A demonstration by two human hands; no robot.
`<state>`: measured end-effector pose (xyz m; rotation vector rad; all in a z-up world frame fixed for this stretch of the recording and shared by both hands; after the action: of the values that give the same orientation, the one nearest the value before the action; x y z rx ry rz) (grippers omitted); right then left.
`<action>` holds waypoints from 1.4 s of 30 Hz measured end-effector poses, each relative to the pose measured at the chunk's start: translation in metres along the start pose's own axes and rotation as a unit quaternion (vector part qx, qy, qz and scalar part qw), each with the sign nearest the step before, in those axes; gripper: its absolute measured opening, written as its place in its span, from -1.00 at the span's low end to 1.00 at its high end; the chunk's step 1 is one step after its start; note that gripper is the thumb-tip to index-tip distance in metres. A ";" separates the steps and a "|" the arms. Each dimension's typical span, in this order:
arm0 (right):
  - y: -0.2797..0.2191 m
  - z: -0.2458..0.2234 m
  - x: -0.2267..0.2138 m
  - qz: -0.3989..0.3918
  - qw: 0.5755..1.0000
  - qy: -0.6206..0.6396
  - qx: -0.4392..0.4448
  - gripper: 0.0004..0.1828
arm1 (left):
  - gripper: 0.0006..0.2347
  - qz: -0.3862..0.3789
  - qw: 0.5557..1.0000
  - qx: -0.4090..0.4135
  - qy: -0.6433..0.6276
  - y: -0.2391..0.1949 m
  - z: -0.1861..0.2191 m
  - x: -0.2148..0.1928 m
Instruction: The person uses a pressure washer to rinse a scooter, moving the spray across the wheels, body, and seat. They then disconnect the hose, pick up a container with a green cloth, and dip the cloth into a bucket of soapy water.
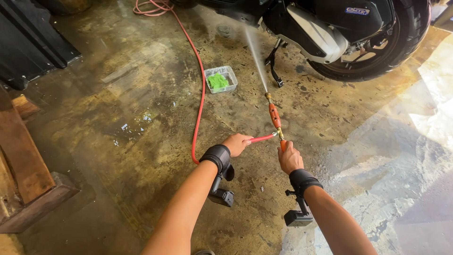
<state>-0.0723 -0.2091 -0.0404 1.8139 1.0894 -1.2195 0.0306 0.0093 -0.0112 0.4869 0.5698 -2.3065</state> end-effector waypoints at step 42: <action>-0.006 0.003 -0.010 -0.027 1.000 -0.005 -0.001 -0.59 | -0.66 0.000 1.000 0.025 0.017 -0.010 0.016 0.003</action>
<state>-0.0808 -0.2113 -0.0328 1.7861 1.1411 -1.2573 0.0185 0.0057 0.0035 0.5497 0.5294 -2.3210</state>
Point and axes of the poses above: each hand's wrist, its own y-axis towards the middle knuckle, its own x-axis out of the palm, z = x × y, the point moved 9 cm from there along y, towards the middle knuckle, and after that the axes turned 14 degrees about -y, right-handed, at the moved point
